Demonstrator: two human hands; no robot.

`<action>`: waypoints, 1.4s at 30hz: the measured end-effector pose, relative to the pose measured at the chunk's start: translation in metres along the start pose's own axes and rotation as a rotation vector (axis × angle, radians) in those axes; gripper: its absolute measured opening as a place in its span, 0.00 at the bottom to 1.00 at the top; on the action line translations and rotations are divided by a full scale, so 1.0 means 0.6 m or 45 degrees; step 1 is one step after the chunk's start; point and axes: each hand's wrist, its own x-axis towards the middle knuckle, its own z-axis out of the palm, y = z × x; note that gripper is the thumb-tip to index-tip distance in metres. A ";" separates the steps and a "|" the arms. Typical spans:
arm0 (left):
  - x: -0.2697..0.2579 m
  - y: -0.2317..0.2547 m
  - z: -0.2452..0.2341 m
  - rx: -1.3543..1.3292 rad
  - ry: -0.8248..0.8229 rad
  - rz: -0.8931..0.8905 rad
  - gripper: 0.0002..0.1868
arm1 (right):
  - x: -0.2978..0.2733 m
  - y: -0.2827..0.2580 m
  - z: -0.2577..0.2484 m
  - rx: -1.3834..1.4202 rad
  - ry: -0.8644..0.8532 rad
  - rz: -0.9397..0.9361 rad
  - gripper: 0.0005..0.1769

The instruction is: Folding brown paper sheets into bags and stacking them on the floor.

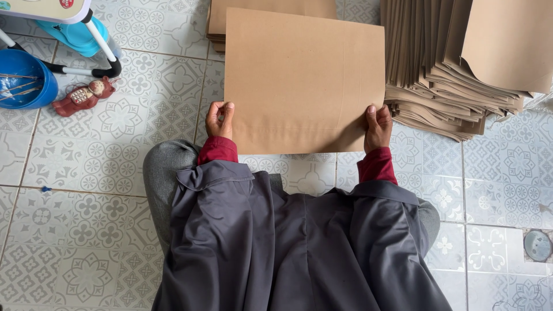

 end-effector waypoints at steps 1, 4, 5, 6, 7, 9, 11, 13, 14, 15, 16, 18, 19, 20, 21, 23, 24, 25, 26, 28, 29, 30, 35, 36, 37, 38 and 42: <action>-0.001 0.004 0.000 -0.059 -0.031 -0.011 0.08 | 0.004 0.008 -0.005 0.000 0.007 -0.044 0.06; -0.009 0.015 -0.006 -0.217 -0.218 -0.045 0.09 | -0.020 -0.061 0.033 0.028 0.075 -0.003 0.08; -0.007 0.010 -0.006 -0.221 -0.224 -0.035 0.09 | -0.013 -0.064 0.033 0.031 0.080 -0.014 0.08; -0.005 0.006 -0.004 -0.298 -0.301 -0.051 0.12 | -0.006 -0.066 0.033 0.033 0.087 0.007 0.09; -0.016 -0.003 -0.007 -0.368 -0.384 -0.084 0.16 | -0.014 -0.067 0.023 0.029 0.104 0.043 0.09; -0.019 0.031 -0.016 -0.290 -0.400 -0.027 0.13 | -0.007 -0.065 0.008 -0.011 0.098 0.061 0.10; -0.016 0.042 -0.018 -0.215 -0.405 0.041 0.10 | -0.008 -0.074 0.005 -0.045 0.080 0.073 0.10; -0.012 0.029 -0.018 -0.041 -0.293 0.116 0.08 | -0.018 -0.094 0.016 -0.090 0.098 0.108 0.12; -0.014 0.036 -0.020 -0.037 -0.288 0.112 0.08 | -0.017 -0.090 0.004 -0.089 0.093 0.113 0.12; -0.010 0.045 -0.021 -0.016 -0.234 0.135 0.08 | -0.009 -0.086 -0.004 -0.060 0.002 0.217 0.11; -0.006 0.053 -0.021 0.005 -0.179 0.157 0.09 | -0.002 -0.083 -0.012 -0.031 -0.090 0.320 0.11; 0.002 0.032 -0.020 -0.014 -0.137 0.166 0.10 | -0.025 -0.119 0.017 -0.046 -0.131 0.368 0.11; 0.002 0.019 -0.023 -0.035 -0.096 0.167 0.11 | -0.041 -0.137 0.030 -0.067 -0.172 0.420 0.11; 0.002 0.021 -0.028 -0.031 -0.092 0.164 0.11 | -0.040 -0.128 0.028 -0.066 -0.176 0.426 0.11; 0.003 0.023 -0.027 -0.169 -0.176 0.115 0.09 | -0.036 -0.123 0.024 -0.057 -0.146 0.414 0.10; 0.007 0.027 -0.026 -0.310 -0.259 0.069 0.09 | -0.028 -0.116 0.014 -0.048 -0.117 0.399 0.09; 0.010 0.029 -0.026 -0.409 -0.322 0.008 0.11 | -0.023 -0.115 0.008 -0.051 -0.101 0.369 0.08; 0.008 0.029 -0.026 -0.506 -0.387 -0.059 0.14 | -0.023 -0.114 -0.002 -0.056 -0.082 0.344 0.08; 0.003 0.038 -0.028 -0.507 -0.387 -0.062 0.14 | -0.024 -0.114 -0.004 -0.059 -0.081 0.346 0.08; 0.004 0.058 -0.027 -0.560 -0.450 -0.092 0.16 | -0.016 -0.115 -0.006 -0.011 -0.054 0.274 0.10; 0.006 0.055 -0.028 -0.562 -0.456 -0.092 0.16 | -0.017 -0.116 -0.004 -0.012 -0.048 0.270 0.10; 0.008 0.053 -0.028 -0.551 -0.470 -0.084 0.15 | -0.019 -0.116 -0.002 -0.043 -0.058 0.258 0.10; -0.012 0.101 -0.042 -0.407 -0.586 -0.143 0.23 | -0.022 -0.123 0.000 -0.132 -0.064 0.122 0.11; -0.015 0.107 -0.043 -0.276 -0.579 -0.129 0.23 | -0.023 -0.133 0.002 -0.223 -0.086 0.088 0.12; -0.020 0.112 -0.051 -0.143 -0.561 -0.118 0.23 | -0.027 -0.139 0.009 -0.313 -0.115 0.058 0.12; -0.022 0.114 -0.049 -0.141 -0.556 -0.119 0.23 | -0.024 -0.137 -0.002 -0.311 -0.120 0.060 0.12; -0.036 0.136 -0.048 0.212 -0.386 0.102 0.19 | -0.029 -0.145 -0.010 -0.622 -0.053 0.092 0.17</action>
